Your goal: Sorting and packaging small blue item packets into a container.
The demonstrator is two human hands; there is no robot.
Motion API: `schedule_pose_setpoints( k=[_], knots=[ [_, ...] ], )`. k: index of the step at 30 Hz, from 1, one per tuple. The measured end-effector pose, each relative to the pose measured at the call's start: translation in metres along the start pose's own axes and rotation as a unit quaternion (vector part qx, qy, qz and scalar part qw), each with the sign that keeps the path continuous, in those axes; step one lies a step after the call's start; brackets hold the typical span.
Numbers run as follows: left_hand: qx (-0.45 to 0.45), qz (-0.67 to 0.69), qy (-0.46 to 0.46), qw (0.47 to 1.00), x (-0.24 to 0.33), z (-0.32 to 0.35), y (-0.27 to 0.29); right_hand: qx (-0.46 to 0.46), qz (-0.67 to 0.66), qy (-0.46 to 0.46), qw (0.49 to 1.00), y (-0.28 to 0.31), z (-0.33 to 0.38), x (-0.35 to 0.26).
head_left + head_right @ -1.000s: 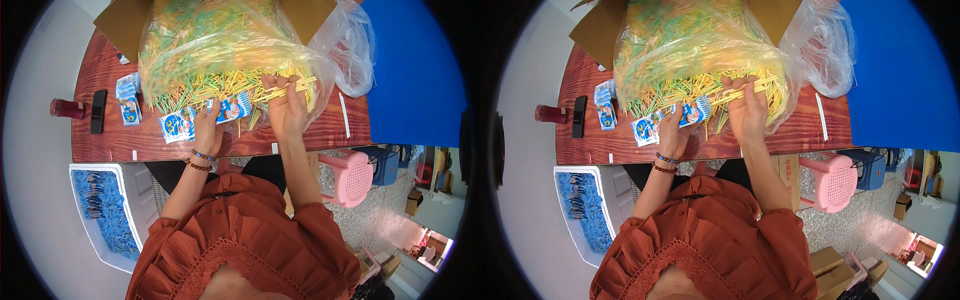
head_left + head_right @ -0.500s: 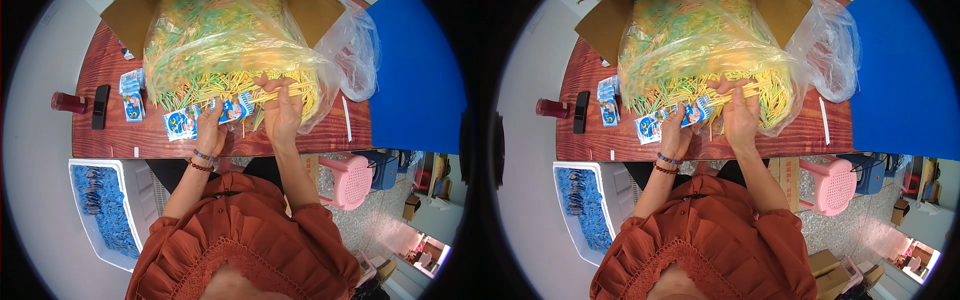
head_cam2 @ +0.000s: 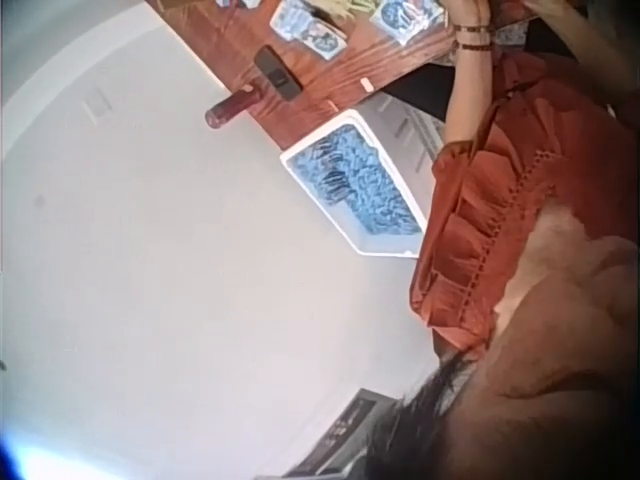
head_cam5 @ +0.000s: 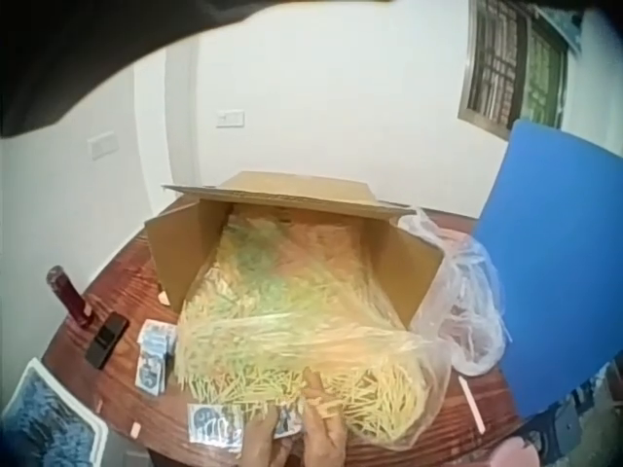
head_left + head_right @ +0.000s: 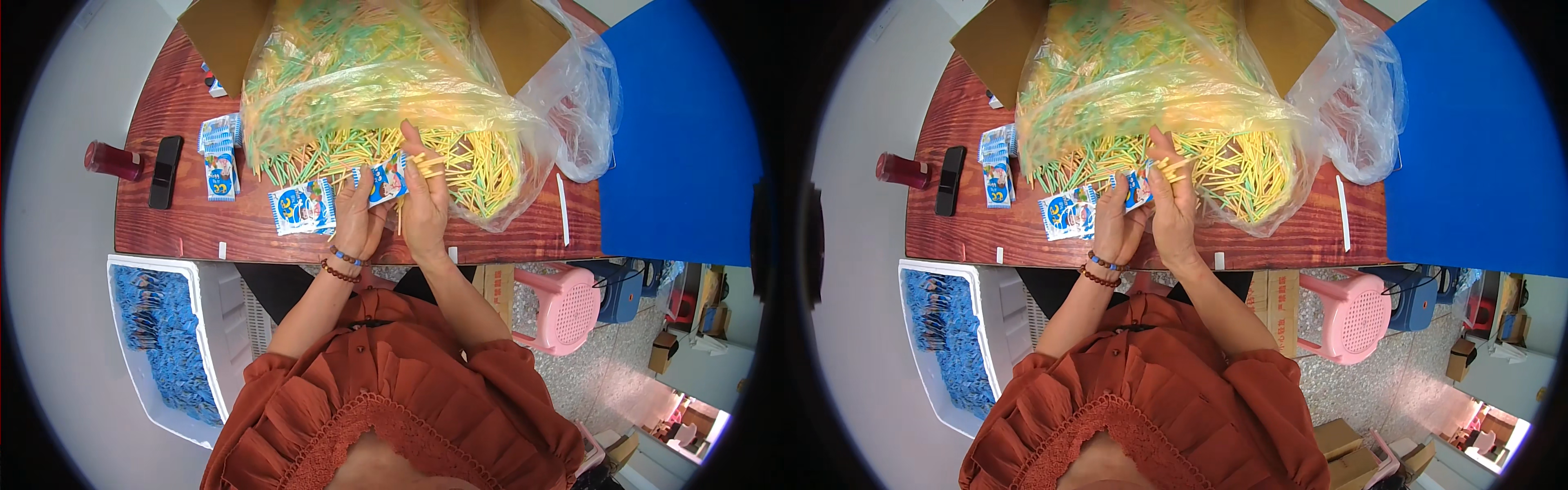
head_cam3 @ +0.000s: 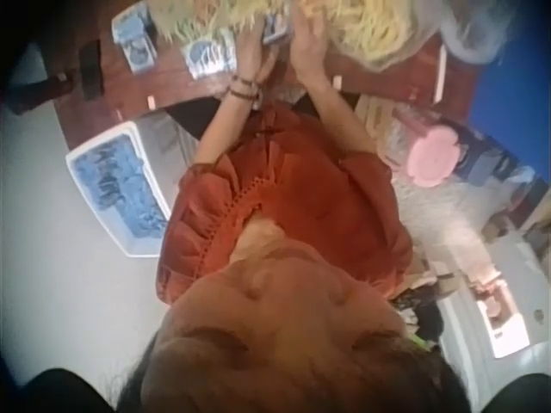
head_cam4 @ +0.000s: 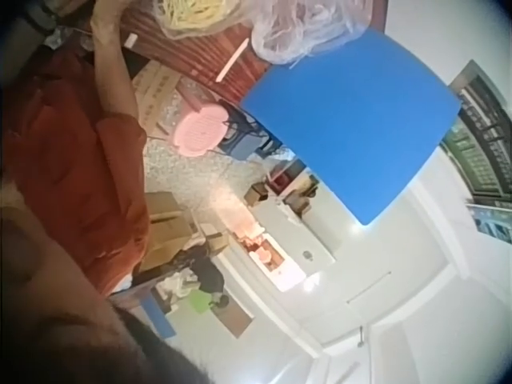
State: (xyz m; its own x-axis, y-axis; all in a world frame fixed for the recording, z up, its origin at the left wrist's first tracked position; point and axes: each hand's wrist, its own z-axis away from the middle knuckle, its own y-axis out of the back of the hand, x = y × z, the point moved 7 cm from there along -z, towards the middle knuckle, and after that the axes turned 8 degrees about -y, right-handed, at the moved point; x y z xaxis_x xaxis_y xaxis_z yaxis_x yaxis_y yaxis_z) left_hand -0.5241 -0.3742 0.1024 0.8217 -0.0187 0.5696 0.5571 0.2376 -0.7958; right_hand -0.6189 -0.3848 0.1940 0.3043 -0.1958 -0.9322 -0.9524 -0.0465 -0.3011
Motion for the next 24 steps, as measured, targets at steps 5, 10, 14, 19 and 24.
schedule_pose_setpoints(
  k=[5, 10, 14, 19, 24],
  knots=[
    [-0.034, 0.083, 0.006, 0.996, -0.002, -0.007, -0.01, -0.03, 0.036, -0.039, 0.998, 0.0, -0.013, -0.006],
    [-0.023, 0.207, 0.043, 0.977, -0.01, -0.022, -0.007, -0.108, 0.188, 0.016, 0.976, -0.014, -0.02, -0.019],
    [-0.045, 0.241, 0.034, 0.969, 0.0, -0.025, -0.011, -0.06, 0.207, -0.054, 0.975, 0.005, -0.021, 0.0],
    [-0.1, 0.236, 0.0, 0.967, 0.021, -0.026, -0.013, -0.075, 0.225, 0.004, 0.971, -0.015, -0.024, -0.014],
    [-0.074, 0.114, -0.095, 0.986, 0.046, -0.029, 0.021, -0.14, 0.302, -0.017, 0.943, -0.019, -0.056, -0.005]
  ],
)
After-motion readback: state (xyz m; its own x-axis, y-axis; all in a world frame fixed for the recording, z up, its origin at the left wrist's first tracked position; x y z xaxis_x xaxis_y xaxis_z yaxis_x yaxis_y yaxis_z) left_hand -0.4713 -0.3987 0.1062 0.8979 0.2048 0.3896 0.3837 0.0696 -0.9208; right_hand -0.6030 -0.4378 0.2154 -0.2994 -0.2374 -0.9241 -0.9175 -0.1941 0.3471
